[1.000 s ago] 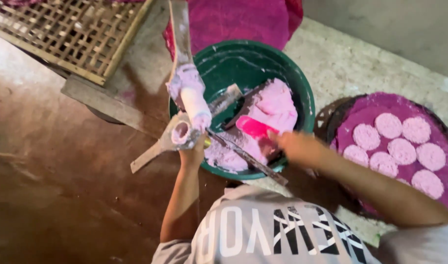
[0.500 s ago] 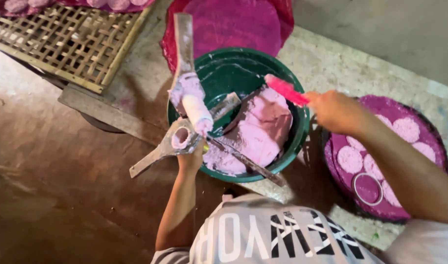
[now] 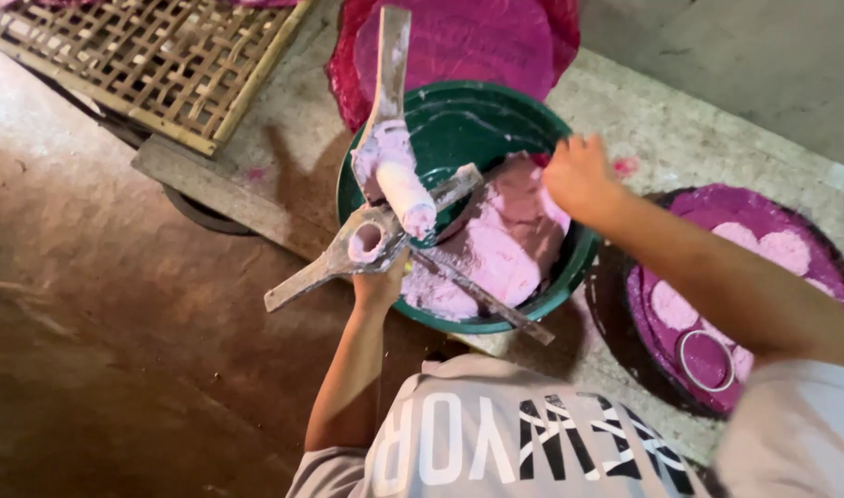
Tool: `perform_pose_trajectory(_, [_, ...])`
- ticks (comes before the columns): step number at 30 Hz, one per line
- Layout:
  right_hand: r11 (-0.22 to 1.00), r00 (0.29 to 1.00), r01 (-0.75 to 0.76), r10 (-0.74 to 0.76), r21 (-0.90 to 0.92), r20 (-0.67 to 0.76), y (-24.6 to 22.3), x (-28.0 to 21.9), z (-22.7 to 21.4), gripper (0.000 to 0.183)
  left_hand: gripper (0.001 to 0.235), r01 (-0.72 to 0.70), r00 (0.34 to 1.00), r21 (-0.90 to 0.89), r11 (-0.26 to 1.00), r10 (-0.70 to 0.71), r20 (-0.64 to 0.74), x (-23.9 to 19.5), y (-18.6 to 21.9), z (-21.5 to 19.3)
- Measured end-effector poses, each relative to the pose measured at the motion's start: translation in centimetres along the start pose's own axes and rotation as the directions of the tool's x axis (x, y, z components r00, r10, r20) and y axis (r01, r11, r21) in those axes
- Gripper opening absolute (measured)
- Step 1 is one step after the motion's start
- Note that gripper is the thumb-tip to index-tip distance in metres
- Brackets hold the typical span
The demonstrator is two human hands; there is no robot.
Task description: The person scoops pink dough from a green basin using a pink spatula and a wooden stick, then uses a metal ring mold and a wooden mallet to press the dough into circular shapes on a purple tray. The person repeatedly fills the mold, taps it with the mallet, and removes the formed circles, placing them on the tray.
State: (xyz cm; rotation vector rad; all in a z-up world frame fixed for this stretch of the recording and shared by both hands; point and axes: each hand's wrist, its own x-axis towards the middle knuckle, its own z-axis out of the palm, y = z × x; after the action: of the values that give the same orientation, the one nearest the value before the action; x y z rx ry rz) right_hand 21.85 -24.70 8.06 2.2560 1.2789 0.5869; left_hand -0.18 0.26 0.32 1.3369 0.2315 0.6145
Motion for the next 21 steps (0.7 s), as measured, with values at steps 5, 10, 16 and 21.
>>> perform_pose_trajectory(5, [0.734, 0.951, -0.040, -0.181, 0.678, 0.252, -6.4, -3.6, -9.0, 0.018, 0.020, 0.060, 0.998, 0.112, 0.992, -0.059, -0.016, -0.3, -0.8, 0.0])
perform_pose_trajectory(10, [0.807, 0.744, -0.050, -0.363, 0.589, 0.561, -11.2, -4.7, -9.5, 0.054, 0.017, -0.002, 1.000, -0.046, 0.999, 0.002, 0.006, -0.5, -1.8, -0.1])
perform_pose_trajectory(16, [0.806, 0.887, -0.017, -0.261, 0.591, 0.380, -5.6, -4.2, -10.5, 0.029, 0.012, -0.076, 0.997, 0.010, 0.997, 0.076, 0.012, -0.6, -1.7, -0.3])
perform_pose_trajectory(21, [0.830, 0.855, -0.231, -0.076, 0.508, 0.514, 0.7, -5.6, -11.7, 0.044, 0.012, -0.048, 0.999, 0.011, 0.999, 0.048, 0.021, -0.8, -1.4, -0.4])
